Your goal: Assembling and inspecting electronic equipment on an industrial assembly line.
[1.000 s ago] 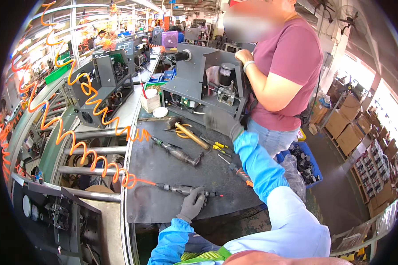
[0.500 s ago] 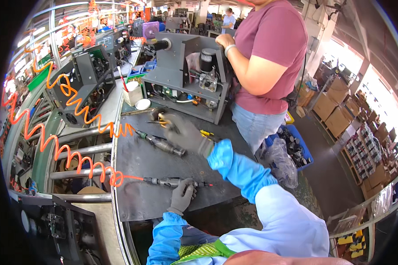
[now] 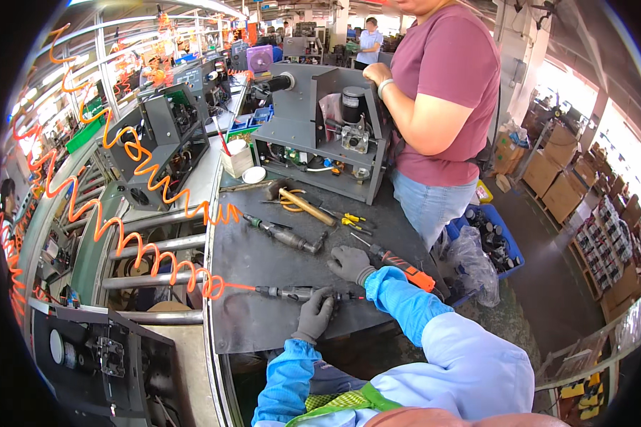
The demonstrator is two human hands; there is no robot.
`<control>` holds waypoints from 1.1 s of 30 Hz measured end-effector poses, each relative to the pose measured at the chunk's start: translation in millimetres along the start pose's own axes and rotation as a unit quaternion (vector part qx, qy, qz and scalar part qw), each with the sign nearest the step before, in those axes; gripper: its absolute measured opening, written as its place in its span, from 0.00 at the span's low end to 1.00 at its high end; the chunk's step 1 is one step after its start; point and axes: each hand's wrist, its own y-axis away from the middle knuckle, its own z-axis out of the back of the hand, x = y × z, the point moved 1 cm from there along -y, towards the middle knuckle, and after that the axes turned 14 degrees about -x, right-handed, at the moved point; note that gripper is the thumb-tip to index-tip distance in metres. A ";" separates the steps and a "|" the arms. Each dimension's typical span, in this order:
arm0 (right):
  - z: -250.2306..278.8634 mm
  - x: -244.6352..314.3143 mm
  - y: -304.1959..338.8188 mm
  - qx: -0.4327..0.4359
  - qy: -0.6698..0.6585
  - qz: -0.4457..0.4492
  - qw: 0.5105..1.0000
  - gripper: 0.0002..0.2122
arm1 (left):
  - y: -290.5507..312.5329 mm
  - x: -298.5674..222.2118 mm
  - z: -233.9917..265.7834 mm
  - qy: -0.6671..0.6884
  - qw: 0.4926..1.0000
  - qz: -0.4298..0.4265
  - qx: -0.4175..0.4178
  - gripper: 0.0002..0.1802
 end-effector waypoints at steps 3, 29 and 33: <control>-0.7 -3.9 8.4 -0.030 -0.001 0.003 1.000 0.14 | 0.0 -20.7 0.6 0.026 0.995 0.094 0.031 0.16; -4.9 -1.3 -0.2 -0.041 -0.009 -0.028 0.999 0.12 | 3.7 -6.3 4.2 0.085 0.984 0.150 0.050 0.17; -8.8 -4.5 7.9 -0.036 -0.008 -0.030 0.999 0.11 | 1.4 -11.2 3.2 0.124 0.981 0.140 0.057 0.20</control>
